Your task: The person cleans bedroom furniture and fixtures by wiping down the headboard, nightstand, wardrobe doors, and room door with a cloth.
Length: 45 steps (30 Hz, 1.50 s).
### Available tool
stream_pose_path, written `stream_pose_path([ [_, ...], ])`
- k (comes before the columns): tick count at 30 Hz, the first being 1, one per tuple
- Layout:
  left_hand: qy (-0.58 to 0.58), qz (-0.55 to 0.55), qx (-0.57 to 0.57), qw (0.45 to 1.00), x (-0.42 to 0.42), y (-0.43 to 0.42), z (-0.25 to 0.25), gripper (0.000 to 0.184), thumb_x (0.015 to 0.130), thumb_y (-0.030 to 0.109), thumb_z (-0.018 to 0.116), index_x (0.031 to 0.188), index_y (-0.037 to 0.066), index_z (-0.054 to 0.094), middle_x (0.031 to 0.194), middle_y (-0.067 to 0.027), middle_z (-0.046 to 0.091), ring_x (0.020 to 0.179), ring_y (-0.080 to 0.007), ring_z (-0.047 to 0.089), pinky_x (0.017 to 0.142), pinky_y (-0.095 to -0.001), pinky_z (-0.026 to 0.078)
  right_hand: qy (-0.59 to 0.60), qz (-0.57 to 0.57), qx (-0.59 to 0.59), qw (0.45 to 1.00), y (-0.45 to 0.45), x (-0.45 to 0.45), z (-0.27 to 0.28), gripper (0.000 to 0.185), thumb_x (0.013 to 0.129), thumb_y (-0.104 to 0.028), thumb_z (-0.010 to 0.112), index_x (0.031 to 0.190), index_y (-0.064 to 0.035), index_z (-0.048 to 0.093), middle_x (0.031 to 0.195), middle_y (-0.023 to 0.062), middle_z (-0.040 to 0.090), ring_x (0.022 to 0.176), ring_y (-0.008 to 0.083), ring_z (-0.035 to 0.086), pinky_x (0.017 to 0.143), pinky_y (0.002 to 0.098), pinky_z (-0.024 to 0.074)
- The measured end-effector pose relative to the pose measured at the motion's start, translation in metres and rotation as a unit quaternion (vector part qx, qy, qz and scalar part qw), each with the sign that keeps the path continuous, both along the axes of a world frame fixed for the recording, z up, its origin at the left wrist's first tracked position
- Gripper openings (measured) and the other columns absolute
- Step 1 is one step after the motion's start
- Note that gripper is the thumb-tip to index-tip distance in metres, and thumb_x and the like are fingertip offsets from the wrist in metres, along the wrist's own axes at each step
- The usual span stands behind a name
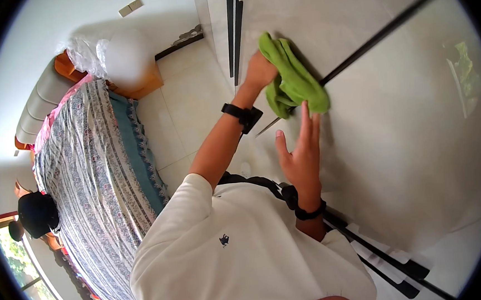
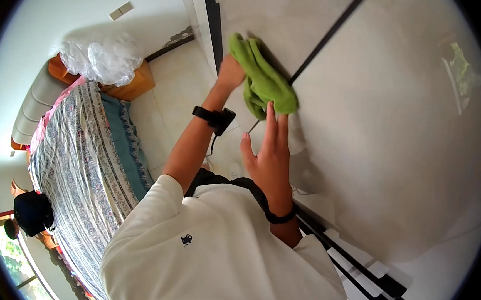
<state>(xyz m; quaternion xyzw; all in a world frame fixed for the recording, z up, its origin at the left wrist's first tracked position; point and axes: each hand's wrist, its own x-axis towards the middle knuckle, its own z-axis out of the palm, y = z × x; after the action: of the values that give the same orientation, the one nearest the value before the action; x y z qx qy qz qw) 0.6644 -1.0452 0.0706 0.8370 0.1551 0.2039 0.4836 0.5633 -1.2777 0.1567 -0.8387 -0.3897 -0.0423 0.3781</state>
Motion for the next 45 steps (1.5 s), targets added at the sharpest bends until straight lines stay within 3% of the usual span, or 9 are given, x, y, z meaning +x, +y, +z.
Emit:
stream_pose_path([
  [3, -0.235, -0.056, 0.216, 0.946, 0.012, -0.005, -0.091, 0.048, 0.078, 0.030, 0.073, 0.116, 0.005, 0.060, 0.120, -0.0211, 0.060, 0.110, -0.0417, 0.056, 0.089, -0.0476, 0.047, 0.034, -0.003, -0.086, 0.996, 0.012, 0.020, -0.051, 0.076, 0.089, -0.018, 0.063, 0.151, 0.0011, 0.023, 0.145, 0.0309, 0.038, 0.126, 0.0447, 0.048, 0.101, 0.0450, 0.0446],
  [7, 0.053, -0.263, -0.385, 0.883, -0.017, -0.007, -0.127, 0.046, 0.085, 0.023, 0.073, 0.125, 0.003, 0.061, 0.118, -0.0100, 0.065, 0.107, -0.0214, 0.059, 0.092, -0.0383, 0.048, 0.252, 0.061, -0.383, 0.887, 0.034, 0.037, -0.084, 0.081, 0.092, -0.023, 0.063, 0.153, -0.0026, 0.014, 0.123, 0.0274, 0.060, 0.099, 0.0399, 0.064, 0.092, 0.0439, 0.0497],
  [11, 0.073, -0.382, -0.415, 0.823, -0.007, 0.024, -0.106, 0.040, 0.086, 0.019, 0.073, 0.121, 0.004, 0.063, 0.115, -0.0068, 0.066, 0.103, -0.0183, 0.060, 0.088, -0.0350, 0.050, 0.309, 0.188, -0.358, 0.861, 0.057, 0.057, -0.168, 0.087, 0.090, -0.026, 0.067, 0.151, -0.0009, 0.010, 0.103, 0.0254, 0.068, 0.097, 0.0415, 0.066, 0.084, 0.0479, 0.0514],
  [17, -0.039, -0.437, -0.183, 0.880, 0.023, 0.112, -0.075, 0.039, 0.089, 0.024, 0.067, 0.121, 0.002, 0.060, 0.119, -0.0092, 0.064, 0.101, -0.0169, 0.057, 0.089, -0.0349, 0.049, 0.411, 0.062, 0.233, 0.879, 0.171, 0.093, -0.194, 0.071, 0.098, -0.021, 0.060, 0.146, 0.0027, 0.014, 0.143, 0.0208, 0.044, 0.126, 0.0270, 0.051, 0.100, 0.0363, 0.0435],
  [21, -0.267, -0.130, -0.001, 0.955, 0.059, 0.148, -0.126, 0.032, 0.087, 0.020, 0.067, 0.115, 0.005, 0.064, 0.110, -0.0093, 0.066, 0.097, -0.0215, 0.062, 0.083, -0.0358, 0.051, 0.272, 0.044, 0.281, 0.919, 0.243, 0.130, -0.220, 0.056, 0.099, -0.022, 0.059, 0.139, 0.0032, 0.030, 0.143, 0.0174, 0.042, 0.124, 0.0271, 0.051, 0.100, 0.0376, 0.0441],
  [24, -0.092, 0.011, 0.286, 0.954, 0.053, 0.185, -0.108, 0.039, 0.082, 0.017, 0.069, 0.119, 0.007, 0.060, 0.109, -0.0124, 0.065, 0.094, -0.0274, 0.062, 0.081, -0.0366, 0.051, 0.397, -0.033, 0.331, 0.855, 0.255, 0.143, -0.224, 0.040, 0.096, -0.023, 0.059, 0.124, 0.0039, 0.047, 0.128, 0.0175, 0.054, 0.115, 0.0273, 0.054, 0.096, 0.0409, 0.0466],
  [27, -0.258, -0.088, -0.290, 0.918, 0.064, 0.197, -0.125, 0.057, 0.085, 0.016, 0.070, 0.136, 0.003, 0.049, 0.119, -0.0117, 0.062, 0.102, -0.0220, 0.062, 0.090, -0.0336, 0.051, 0.197, -0.083, 0.214, 0.953, 0.269, 0.151, -0.192, 0.035, 0.096, -0.023, 0.057, 0.117, 0.0045, 0.051, 0.118, 0.0204, 0.060, 0.108, 0.0321, 0.059, 0.093, 0.0430, 0.0475],
  [33, -0.246, -0.189, -0.141, 0.940, 0.047, 0.215, 0.009, 0.072, 0.088, 0.012, 0.067, 0.150, -0.001, 0.032, 0.139, -0.0139, 0.051, 0.120, -0.0198, 0.055, 0.102, -0.0331, 0.044, 0.006, -0.085, 0.060, 0.995, 0.306, 0.168, -0.042, 0.034, 0.095, -0.025, 0.052, 0.111, 0.0047, 0.053, 0.107, 0.0279, 0.063, 0.098, 0.0457, 0.060, 0.083, 0.0500, 0.0477],
  [45, -0.189, -0.201, -0.233, 0.932, 0.056, 0.212, -0.133, 0.069, 0.087, 0.021, 0.071, 0.145, 0.000, 0.038, 0.140, -0.0143, 0.051, 0.123, -0.0226, 0.054, 0.106, -0.0346, 0.041, -0.058, -0.112, -0.077, 0.989, 0.314, 0.167, -0.109, 0.043, 0.085, -0.024, 0.063, 0.112, 0.0063, 0.050, 0.108, 0.0286, 0.061, 0.102, 0.0457, 0.058, 0.084, 0.0511, 0.0477],
])
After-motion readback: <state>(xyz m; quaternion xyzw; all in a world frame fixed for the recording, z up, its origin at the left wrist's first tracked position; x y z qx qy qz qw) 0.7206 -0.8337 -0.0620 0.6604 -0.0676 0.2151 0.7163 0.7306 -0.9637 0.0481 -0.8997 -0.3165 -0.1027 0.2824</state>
